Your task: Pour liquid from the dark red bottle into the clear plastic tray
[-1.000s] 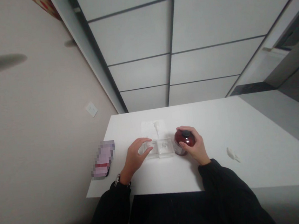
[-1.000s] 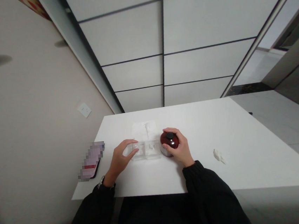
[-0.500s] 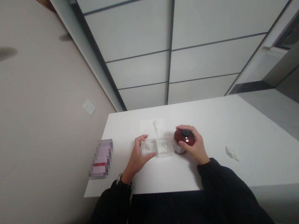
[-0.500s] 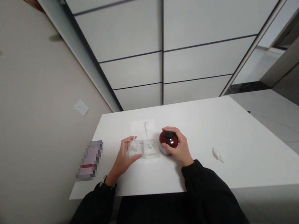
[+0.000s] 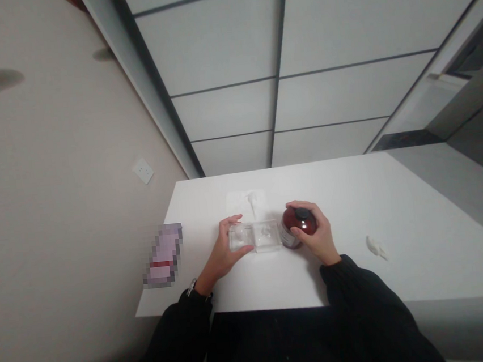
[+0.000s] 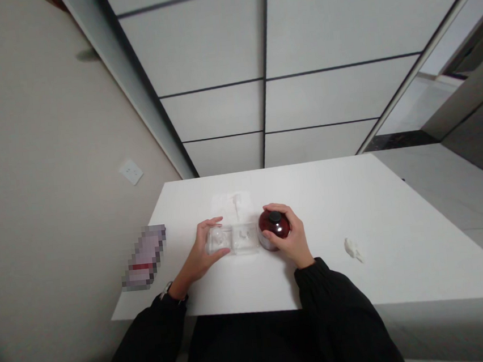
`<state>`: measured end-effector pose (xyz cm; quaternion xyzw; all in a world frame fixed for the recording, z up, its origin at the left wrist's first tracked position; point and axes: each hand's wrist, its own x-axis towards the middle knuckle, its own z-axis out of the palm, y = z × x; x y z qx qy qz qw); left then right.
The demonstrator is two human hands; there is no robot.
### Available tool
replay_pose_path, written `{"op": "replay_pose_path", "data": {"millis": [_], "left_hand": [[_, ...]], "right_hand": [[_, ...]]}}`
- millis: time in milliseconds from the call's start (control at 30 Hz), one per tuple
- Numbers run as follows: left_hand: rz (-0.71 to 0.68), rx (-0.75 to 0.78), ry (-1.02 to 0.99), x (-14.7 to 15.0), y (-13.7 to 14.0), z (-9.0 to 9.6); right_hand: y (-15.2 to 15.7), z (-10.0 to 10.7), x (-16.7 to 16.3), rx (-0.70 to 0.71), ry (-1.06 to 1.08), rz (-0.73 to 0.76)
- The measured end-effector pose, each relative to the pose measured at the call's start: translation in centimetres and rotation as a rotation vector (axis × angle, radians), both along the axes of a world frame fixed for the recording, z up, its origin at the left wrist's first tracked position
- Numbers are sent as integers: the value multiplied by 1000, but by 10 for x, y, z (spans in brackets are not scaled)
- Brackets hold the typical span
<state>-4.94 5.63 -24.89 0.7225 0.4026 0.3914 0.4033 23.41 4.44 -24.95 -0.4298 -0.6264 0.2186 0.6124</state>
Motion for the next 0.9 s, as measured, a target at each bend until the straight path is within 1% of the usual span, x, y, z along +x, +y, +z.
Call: {"op": "replay_pose_path", "data": {"millis": [167, 267, 333, 433, 567, 700, 833, 900], "left_hand": [[-26, -1, 32, -1, 0, -3], [5, -27, -43, 0, 0, -6], [8, -22, -47, 0, -1, -7], [5, -6, -2, 0, -1, -7], [41, -45, -57, 2, -1, -6], [16, -21, -19, 2, -1, -6], [38, -54, -62, 2, -1, -6], [16, -32, -44, 1, -1, -6]], "right_hand": [[-1, 0, -1, -2, 9, 7], [-1, 0, -1, -5, 17, 8], [-2, 0, -1, -7, 22, 6], [-2, 0, -1, -13, 25, 5], [-3, 1, -1, -13, 24, 4], [-2, 1, -1, -13, 23, 6], [-2, 2, -2, -12, 26, 5], [-2, 2, -2, -14, 26, 5]]}}
